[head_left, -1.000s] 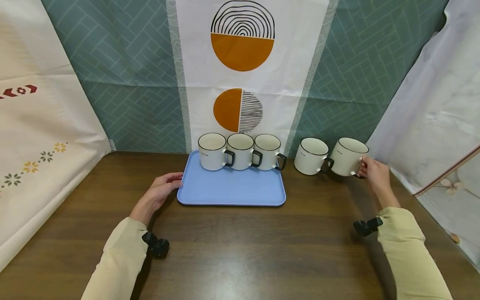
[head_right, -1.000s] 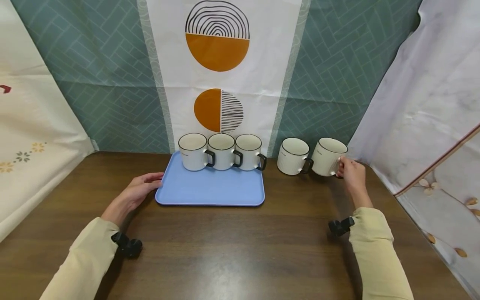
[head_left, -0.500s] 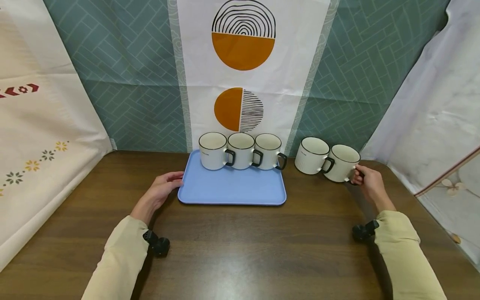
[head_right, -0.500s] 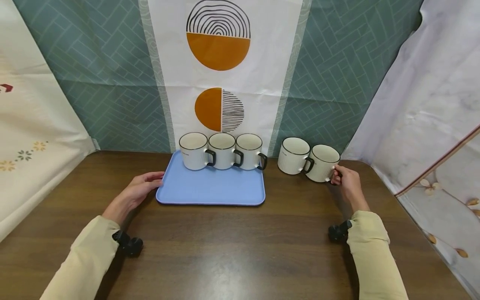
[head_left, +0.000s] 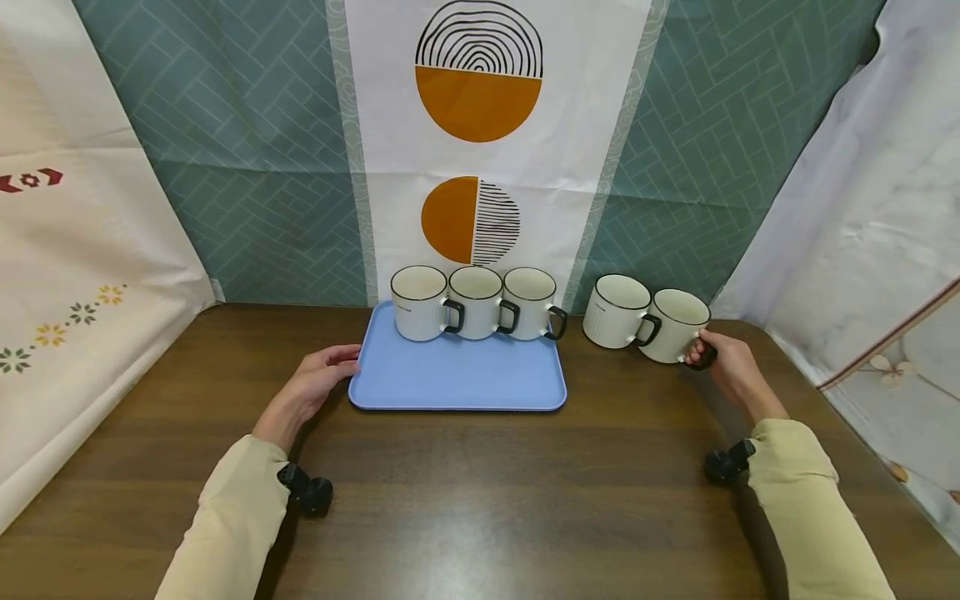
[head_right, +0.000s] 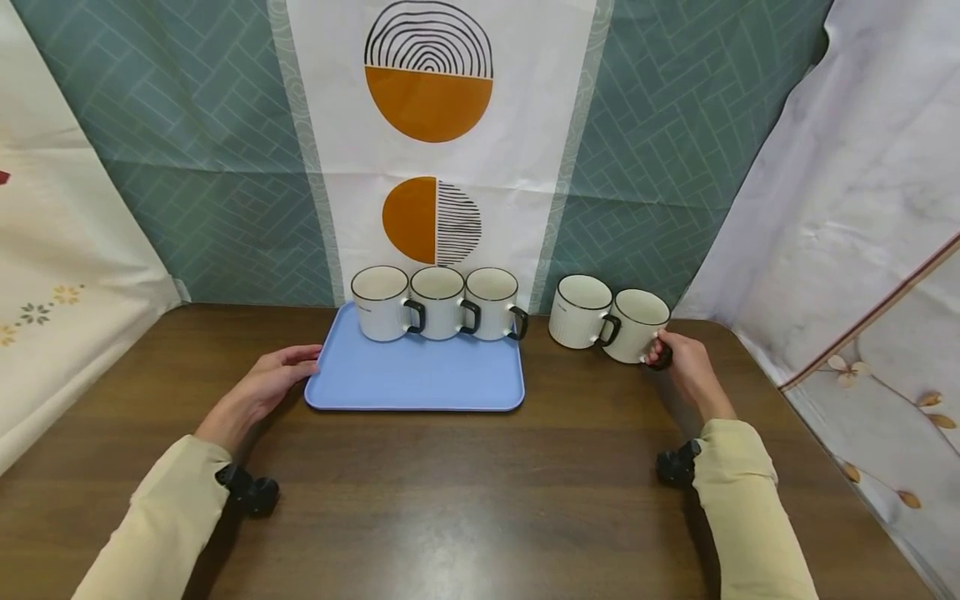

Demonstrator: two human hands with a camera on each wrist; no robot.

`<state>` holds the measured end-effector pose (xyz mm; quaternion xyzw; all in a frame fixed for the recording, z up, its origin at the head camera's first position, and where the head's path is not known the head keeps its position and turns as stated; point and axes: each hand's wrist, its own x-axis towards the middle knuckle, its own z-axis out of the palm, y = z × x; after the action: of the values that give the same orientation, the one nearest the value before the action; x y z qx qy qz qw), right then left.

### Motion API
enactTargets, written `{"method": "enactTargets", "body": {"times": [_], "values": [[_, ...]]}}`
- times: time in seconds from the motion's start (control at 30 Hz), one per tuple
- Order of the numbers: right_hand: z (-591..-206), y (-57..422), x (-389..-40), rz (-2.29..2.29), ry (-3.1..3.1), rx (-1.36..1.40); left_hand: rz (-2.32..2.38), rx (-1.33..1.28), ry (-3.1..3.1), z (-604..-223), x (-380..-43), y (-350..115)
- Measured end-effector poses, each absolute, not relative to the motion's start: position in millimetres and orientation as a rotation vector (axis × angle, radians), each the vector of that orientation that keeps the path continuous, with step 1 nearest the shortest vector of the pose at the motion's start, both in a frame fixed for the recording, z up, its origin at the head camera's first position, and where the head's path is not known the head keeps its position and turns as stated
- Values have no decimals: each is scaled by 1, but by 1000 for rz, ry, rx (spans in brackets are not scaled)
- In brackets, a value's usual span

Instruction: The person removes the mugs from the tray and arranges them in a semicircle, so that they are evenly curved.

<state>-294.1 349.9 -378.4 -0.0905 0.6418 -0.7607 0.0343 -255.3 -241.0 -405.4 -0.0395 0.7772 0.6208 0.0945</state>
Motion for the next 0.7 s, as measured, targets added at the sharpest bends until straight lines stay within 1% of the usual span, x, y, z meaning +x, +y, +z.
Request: {"method": "enactTargets", "body": {"times": [0.1,0.17,0.23,0.33,0.43,0.5,0.6,0.7], "values": [[-378,350,-291,-2313,2060,-270,1843,-110,2306,-405,-255,-240],[-376,350,-288,-2177,2287,-215,1844,-105,2304,-405,-255,-240],[-372,350,-285,-1928,2568,-130,1848,-102,2302,-405,-255,-239],[-365,351,-281,-1425,2894,-4,1857,-98,2298,-405,-254,-239],[-358,352,-278,-1216,2964,101,1862,-95,2300,-405,-254,-239],[-353,352,-277,-1223,2993,160,1859,-91,2304,-405,-254,-239],[-346,348,-277,-1377,3070,224,1855,-87,2308,-405,-254,-240],[-336,339,-278,-1545,3140,216,1850,-94,2310,-404,-254,-240]]}}
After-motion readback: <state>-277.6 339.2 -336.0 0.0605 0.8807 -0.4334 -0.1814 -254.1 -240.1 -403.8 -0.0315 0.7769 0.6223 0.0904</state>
